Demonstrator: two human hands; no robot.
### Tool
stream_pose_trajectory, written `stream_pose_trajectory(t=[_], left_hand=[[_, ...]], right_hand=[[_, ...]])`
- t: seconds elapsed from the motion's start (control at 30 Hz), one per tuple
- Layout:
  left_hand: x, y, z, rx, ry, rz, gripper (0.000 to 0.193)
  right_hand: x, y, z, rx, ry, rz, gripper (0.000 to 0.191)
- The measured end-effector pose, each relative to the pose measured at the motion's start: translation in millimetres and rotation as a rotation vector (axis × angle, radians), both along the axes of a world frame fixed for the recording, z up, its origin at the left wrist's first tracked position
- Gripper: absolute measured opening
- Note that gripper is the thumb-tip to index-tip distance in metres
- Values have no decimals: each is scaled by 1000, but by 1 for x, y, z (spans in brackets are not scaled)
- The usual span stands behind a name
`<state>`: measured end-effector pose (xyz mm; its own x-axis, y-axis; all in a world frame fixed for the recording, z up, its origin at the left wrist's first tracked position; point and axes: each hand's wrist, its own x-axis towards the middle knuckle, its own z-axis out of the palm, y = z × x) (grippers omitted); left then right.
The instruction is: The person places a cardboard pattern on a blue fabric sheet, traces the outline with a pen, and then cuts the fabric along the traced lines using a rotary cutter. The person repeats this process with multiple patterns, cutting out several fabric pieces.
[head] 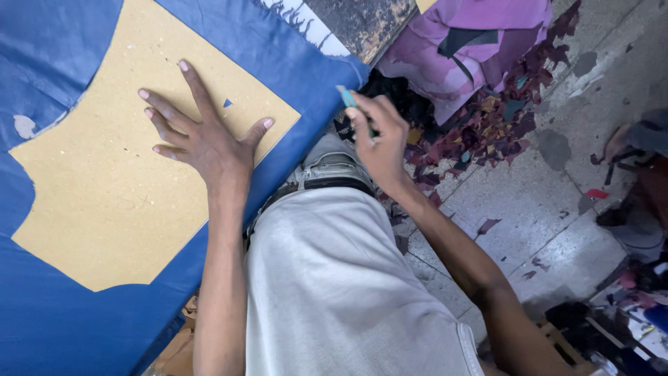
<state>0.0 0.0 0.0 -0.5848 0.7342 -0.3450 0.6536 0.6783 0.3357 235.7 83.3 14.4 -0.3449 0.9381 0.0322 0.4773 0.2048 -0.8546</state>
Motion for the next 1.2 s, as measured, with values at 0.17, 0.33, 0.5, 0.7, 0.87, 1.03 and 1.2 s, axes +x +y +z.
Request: stream_pose_trajectory(t=[0.17,0.33,0.5,0.7,0.87,1.03,1.2], left_hand=[[2,10,11,-53,0,14,141],[9,33,24,112,16,-127,104],[2,90,26,316,-164,-408,42],[-19,185,8,502,94,-747,26],[-24,217,4,404,56,-769,37],[-27,231,9,339,-25,-761,42],[-28,238,15,321,-137,-710,44]], right_hand=[[16,50,-10,-28,72,-82,9],[9,99,-18,47,-51,115,11],[0,131,-18,77,-111,311,15],[-14,149,-11,71,-177,423,15],[-21,167,-7,45,-196,474,20],[-36,176,-5,88,-198,498,20],[-47,185,-9,93,-192,532,16]])
